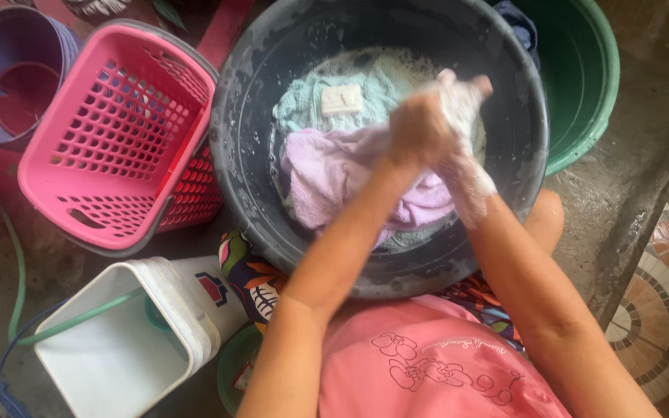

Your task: The person washes clothes by hand in a basin of soapy water, scrubbing a pink garment and a white bar of soap before rinsing and wringing the fabric.

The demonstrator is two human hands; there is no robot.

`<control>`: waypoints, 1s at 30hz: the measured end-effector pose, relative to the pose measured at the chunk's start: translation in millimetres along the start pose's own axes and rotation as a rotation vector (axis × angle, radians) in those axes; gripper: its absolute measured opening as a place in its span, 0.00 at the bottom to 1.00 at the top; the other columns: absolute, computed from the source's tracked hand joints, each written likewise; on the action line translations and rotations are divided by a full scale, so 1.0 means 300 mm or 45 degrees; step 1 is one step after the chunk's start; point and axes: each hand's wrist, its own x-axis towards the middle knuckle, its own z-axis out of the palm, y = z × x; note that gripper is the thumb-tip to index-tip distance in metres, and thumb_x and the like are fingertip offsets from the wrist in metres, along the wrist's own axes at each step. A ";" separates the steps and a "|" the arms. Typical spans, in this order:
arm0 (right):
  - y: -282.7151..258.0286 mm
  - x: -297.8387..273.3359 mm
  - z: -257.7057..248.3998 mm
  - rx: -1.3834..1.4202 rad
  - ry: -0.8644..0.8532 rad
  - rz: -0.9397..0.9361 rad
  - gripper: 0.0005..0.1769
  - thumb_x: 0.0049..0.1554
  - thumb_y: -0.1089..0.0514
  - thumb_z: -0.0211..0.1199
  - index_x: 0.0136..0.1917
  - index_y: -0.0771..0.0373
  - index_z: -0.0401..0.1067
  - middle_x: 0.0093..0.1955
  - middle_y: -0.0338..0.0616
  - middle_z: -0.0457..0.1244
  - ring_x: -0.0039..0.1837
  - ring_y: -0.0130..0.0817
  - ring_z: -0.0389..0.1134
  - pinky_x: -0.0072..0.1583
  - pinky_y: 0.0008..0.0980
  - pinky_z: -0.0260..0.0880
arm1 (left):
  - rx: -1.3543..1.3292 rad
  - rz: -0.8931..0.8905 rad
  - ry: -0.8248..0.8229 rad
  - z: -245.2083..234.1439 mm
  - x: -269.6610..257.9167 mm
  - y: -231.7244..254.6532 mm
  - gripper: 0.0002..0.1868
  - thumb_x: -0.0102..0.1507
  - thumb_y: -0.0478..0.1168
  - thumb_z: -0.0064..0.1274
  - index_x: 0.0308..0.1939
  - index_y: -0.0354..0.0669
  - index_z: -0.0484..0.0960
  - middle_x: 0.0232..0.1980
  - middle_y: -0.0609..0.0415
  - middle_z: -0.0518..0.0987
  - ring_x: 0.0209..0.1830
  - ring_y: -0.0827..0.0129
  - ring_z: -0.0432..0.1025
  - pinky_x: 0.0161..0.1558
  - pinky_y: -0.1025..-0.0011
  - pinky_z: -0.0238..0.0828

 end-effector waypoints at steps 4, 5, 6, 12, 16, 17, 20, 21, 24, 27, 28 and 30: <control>-0.040 -0.052 -0.159 0.858 -0.573 0.081 0.23 0.62 0.51 0.62 0.60 0.73 0.69 0.55 0.53 0.65 0.51 0.34 0.67 0.52 0.32 0.72 | 0.604 0.419 -0.052 -0.067 0.292 -0.100 0.08 0.66 0.45 0.56 0.36 0.48 0.86 0.26 0.54 0.81 0.21 0.62 0.76 0.22 0.67 0.71; -0.066 -0.069 -0.175 0.970 -0.663 0.094 0.22 0.62 0.51 0.62 0.60 0.72 0.69 0.55 0.52 0.65 0.51 0.33 0.67 0.51 0.31 0.72 | 0.676 0.550 0.043 -0.084 0.323 -0.097 0.10 0.60 0.40 0.57 0.45 0.49 0.88 0.29 0.55 0.81 0.21 0.64 0.76 0.21 0.70 0.70; -0.089 -0.086 -0.188 1.080 -0.762 0.108 0.22 0.63 0.51 0.62 0.60 0.72 0.69 0.54 0.52 0.65 0.51 0.33 0.67 0.51 0.31 0.72 | 0.488 0.485 -0.065 -0.096 0.321 -0.076 0.11 0.61 0.42 0.59 0.46 0.49 0.87 0.34 0.54 0.81 0.27 0.64 0.76 0.27 0.69 0.72; -0.083 -0.120 -0.267 1.520 -0.963 0.201 0.19 0.64 0.52 0.62 0.58 0.70 0.70 0.52 0.50 0.65 0.49 0.32 0.67 0.50 0.29 0.72 | -0.376 0.188 -0.503 -0.177 0.265 0.030 0.24 0.64 0.52 0.67 0.59 0.47 0.81 0.62 0.50 0.80 0.64 0.61 0.74 0.65 0.63 0.71; -0.025 -0.156 -0.283 1.939 -0.692 0.453 0.17 0.64 0.52 0.62 0.57 0.69 0.70 0.51 0.48 0.66 0.48 0.31 0.67 0.49 0.28 0.72 | -0.708 -0.509 -0.725 -0.398 0.087 -0.104 0.28 0.68 0.57 0.55 0.67 0.46 0.78 0.66 0.47 0.83 0.69 0.58 0.77 0.72 0.62 0.72; -0.016 -0.165 -0.287 2.023 -0.616 0.501 0.17 0.64 0.52 0.62 0.57 0.69 0.70 0.51 0.48 0.66 0.47 0.31 0.67 0.49 0.28 0.72 | -0.511 -0.684 -0.844 -0.413 0.032 -0.127 0.31 0.65 0.58 0.56 0.67 0.47 0.78 0.67 0.48 0.80 0.69 0.59 0.74 0.71 0.62 0.69; -0.011 -0.160 -0.304 2.148 -0.493 0.523 0.16 0.65 0.53 0.62 0.56 0.68 0.71 0.50 0.47 0.66 0.46 0.30 0.67 0.48 0.27 0.72 | -0.109 -0.685 -1.081 -0.440 -0.124 -0.185 0.47 0.51 0.54 0.70 0.70 0.44 0.68 0.71 0.42 0.68 0.71 0.51 0.63 0.70 0.58 0.57; -0.012 -0.151 -0.315 2.164 -0.462 0.518 0.15 0.65 0.53 0.62 0.56 0.68 0.71 0.49 0.47 0.66 0.46 0.30 0.67 0.48 0.27 0.72 | -0.192 -0.663 -1.031 -0.432 -0.169 -0.189 0.49 0.52 0.53 0.71 0.72 0.42 0.65 0.72 0.41 0.66 0.72 0.49 0.61 0.70 0.57 0.55; -0.035 -0.112 -0.366 2.198 -0.391 0.464 0.14 0.66 0.53 0.62 0.55 0.67 0.71 0.48 0.46 0.66 0.45 0.29 0.67 0.48 0.26 0.72 | -0.400 -0.637 -0.860 -0.402 -0.234 -0.157 0.48 0.56 0.53 0.66 0.75 0.40 0.62 0.74 0.41 0.67 0.74 0.49 0.61 0.72 0.59 0.55; -0.068 -0.054 -0.421 2.239 -0.354 0.409 0.13 0.66 0.53 0.62 0.54 0.67 0.71 0.47 0.45 0.66 0.44 0.28 0.67 0.47 0.25 0.72 | -0.677 -0.758 -0.761 -0.421 -0.213 -0.091 0.40 0.65 0.56 0.56 0.75 0.38 0.68 0.70 0.43 0.76 0.71 0.57 0.72 0.73 0.65 0.67; -0.077 -0.041 -0.437 2.247 -0.351 0.396 0.12 0.66 0.54 0.61 0.54 0.66 0.71 0.47 0.44 0.66 0.44 0.28 0.67 0.47 0.24 0.72 | -0.871 -0.818 -0.787 -0.447 -0.185 -0.079 0.40 0.65 0.55 0.58 0.74 0.34 0.69 0.65 0.41 0.78 0.66 0.56 0.74 0.71 0.65 0.70; -0.087 -0.010 -0.452 2.255 -0.349 0.366 0.12 0.67 0.54 0.61 0.53 0.66 0.72 0.46 0.44 0.66 0.43 0.28 0.67 0.46 0.24 0.72 | -1.312 -0.745 -0.801 -0.490 -0.156 -0.044 0.38 0.66 0.53 0.60 0.71 0.30 0.70 0.62 0.40 0.78 0.63 0.59 0.75 0.69 0.66 0.73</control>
